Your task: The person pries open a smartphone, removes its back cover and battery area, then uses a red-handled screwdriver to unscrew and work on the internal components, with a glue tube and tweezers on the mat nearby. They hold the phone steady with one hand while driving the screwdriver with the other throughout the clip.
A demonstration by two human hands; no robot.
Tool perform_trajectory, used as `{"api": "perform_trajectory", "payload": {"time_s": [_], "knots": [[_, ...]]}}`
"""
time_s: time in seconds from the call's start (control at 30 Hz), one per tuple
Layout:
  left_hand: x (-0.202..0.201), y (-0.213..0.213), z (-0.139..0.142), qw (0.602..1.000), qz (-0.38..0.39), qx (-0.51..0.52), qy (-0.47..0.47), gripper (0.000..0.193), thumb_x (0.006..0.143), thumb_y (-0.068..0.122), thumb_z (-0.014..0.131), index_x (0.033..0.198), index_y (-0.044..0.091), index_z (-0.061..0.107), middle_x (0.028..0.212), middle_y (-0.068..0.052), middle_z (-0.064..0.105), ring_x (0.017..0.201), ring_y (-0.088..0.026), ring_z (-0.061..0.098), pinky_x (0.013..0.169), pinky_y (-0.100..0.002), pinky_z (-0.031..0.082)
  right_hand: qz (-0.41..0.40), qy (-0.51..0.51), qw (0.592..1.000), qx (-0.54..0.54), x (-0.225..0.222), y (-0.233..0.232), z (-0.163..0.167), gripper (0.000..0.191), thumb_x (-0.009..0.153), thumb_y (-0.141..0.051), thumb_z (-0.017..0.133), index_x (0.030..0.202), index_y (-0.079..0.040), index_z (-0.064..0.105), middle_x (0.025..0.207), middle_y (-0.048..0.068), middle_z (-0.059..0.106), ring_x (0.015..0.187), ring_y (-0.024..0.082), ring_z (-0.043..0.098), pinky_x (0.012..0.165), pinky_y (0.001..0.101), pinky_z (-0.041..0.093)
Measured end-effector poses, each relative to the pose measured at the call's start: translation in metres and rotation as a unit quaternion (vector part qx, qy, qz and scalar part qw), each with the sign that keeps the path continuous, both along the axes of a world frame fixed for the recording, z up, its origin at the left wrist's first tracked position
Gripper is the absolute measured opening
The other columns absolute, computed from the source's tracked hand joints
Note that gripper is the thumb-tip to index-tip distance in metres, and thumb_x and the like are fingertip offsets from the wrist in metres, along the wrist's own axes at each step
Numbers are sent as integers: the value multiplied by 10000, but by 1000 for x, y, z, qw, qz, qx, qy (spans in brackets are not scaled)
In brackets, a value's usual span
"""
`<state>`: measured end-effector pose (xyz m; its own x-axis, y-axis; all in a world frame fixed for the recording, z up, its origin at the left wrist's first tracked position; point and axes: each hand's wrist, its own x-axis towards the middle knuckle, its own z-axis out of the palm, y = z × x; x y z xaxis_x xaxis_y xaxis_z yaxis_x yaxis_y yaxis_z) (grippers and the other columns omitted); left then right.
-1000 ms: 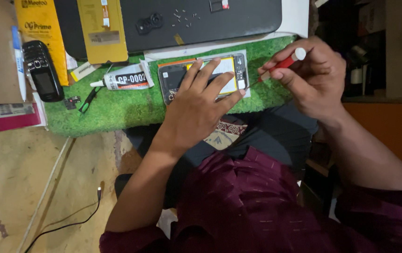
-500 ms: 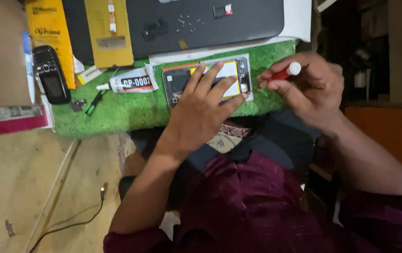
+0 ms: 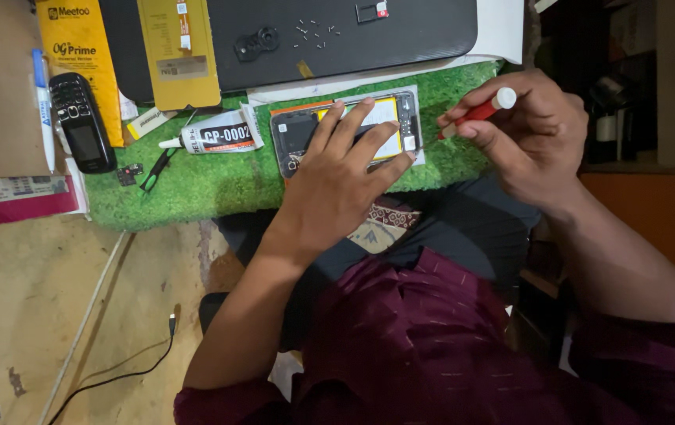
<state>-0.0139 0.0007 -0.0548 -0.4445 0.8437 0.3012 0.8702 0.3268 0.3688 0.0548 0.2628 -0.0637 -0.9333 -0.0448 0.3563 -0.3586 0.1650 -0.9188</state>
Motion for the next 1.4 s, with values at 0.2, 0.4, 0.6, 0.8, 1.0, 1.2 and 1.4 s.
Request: {"api": "perform_trajectory", "payload": {"time_s": [0.2,0.4,0.6,0.8,1.0,1.2,1.4], "knots": [[1,1,2,1000,5,7,-9,320,976,103,590,1264,149,724,1389,-158,594,1400,-441,493,1218,-613,351,1,-10,1000,10,0,-1,1,181,1102,67,657,1260,62,569,1064,171,698,1063,224,748,958,362,683],[2,2,3,1000,12,13,-11,306,984,92,598,1256,153,726,1382,-154,604,1398,-439,499,1216,-618,353,-2,-42,999,-28,-2,2,-4,148,1131,44,644,1246,53,550,1100,162,697,1084,215,741,986,344,661],[2,4,4,1000,21,-2,-12,301,980,97,599,1258,149,702,1375,-147,608,1400,-441,501,1213,-616,358,8,-63,995,-72,-4,5,-8,138,1142,38,633,1246,36,542,1100,150,700,1084,204,743,989,339,657],[1,2,3,1000,16,0,-9,310,996,116,592,1291,131,682,1382,-147,604,1395,-439,508,1210,-616,362,8,-68,995,-72,-4,6,-7,141,1140,37,638,1243,37,541,1097,150,700,1084,205,743,990,339,656],[0,1,2,1000,11,13,-9,298,981,110,595,1266,139,676,1395,-148,602,1390,-437,505,1208,-614,360,9,-66,995,-70,-4,7,-8,140,1145,51,636,1249,40,541,1102,156,698,1090,208,742,987,342,658],[0,1,4,1000,12,3,-8,304,983,104,586,1269,143,680,1389,-146,602,1397,-442,503,1211,-615,358,17,-54,997,-57,-5,8,-8,150,1133,50,641,1242,32,539,1100,150,691,1095,208,745,970,342,669],[1,4,5,1000,13,-17,5,318,988,106,576,1285,157,677,1389,-152,601,1392,-444,506,1212,-624,357,17,-54,996,-64,-4,7,-7,150,1139,46,640,1252,30,544,1104,141,693,1092,199,742,974,336,665]]}}
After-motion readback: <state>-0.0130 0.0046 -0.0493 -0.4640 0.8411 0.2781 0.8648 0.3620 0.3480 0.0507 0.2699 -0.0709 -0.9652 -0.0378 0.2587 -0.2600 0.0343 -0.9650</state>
